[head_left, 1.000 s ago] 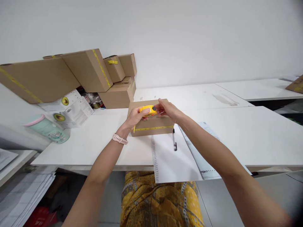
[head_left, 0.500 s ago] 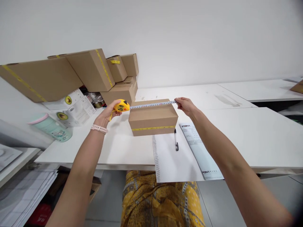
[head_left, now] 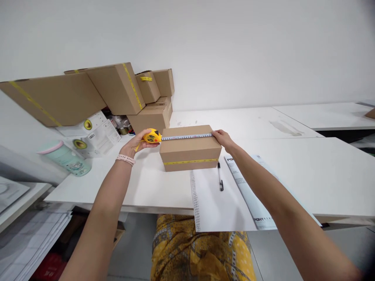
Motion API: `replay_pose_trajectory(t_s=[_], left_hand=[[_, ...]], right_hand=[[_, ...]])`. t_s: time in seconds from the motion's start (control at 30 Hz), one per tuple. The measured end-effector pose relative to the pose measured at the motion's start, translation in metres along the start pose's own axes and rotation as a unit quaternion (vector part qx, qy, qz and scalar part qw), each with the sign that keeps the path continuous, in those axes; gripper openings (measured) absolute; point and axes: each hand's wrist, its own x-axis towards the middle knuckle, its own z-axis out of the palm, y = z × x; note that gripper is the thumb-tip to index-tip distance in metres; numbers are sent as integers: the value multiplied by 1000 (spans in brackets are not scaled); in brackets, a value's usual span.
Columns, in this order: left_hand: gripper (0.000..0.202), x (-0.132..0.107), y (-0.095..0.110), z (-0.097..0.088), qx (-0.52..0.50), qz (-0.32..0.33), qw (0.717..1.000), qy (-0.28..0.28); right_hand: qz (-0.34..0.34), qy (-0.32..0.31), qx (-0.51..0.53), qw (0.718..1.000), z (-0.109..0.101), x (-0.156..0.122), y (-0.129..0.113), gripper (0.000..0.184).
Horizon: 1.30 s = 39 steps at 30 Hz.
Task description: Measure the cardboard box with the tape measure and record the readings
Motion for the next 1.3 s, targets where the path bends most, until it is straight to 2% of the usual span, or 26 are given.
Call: replay_pose_trajectory(t_s=[0.2, 0.47, 0.77, 0.93, 1.07, 1.2, 1.3], left_hand=[[42, -1, -9, -2, -37, 12, 999, -17], [49, -8, -5, -9, 47, -1, 999, -25], [59, -10, -5, -8, 82, 3, 996, -24], [59, -10, -6, -9, 89, 5, 996, -15], [54, -12, -4, -7, 118, 22, 993, -2], [50, -27, 13, -2, 191, 31, 981, -12], [46, -58, 24, 10, 241, 49, 968, -49]], right_hand=[[22, -32, 16, 999, 1, -5, 2, 35], [32, -39, -10, 999, -1, -1, 6, 42], [37, -25, -20, 999, 0, -2, 3, 39], [4, 10, -98, 995, 0, 0, 0, 38], [-33, 58, -191, 979, 3, 3, 0, 38], [-38, 78, -201, 976, 4, 3, -5, 33], [-80, 89, -136, 983, -2, 3, -17, 30]])
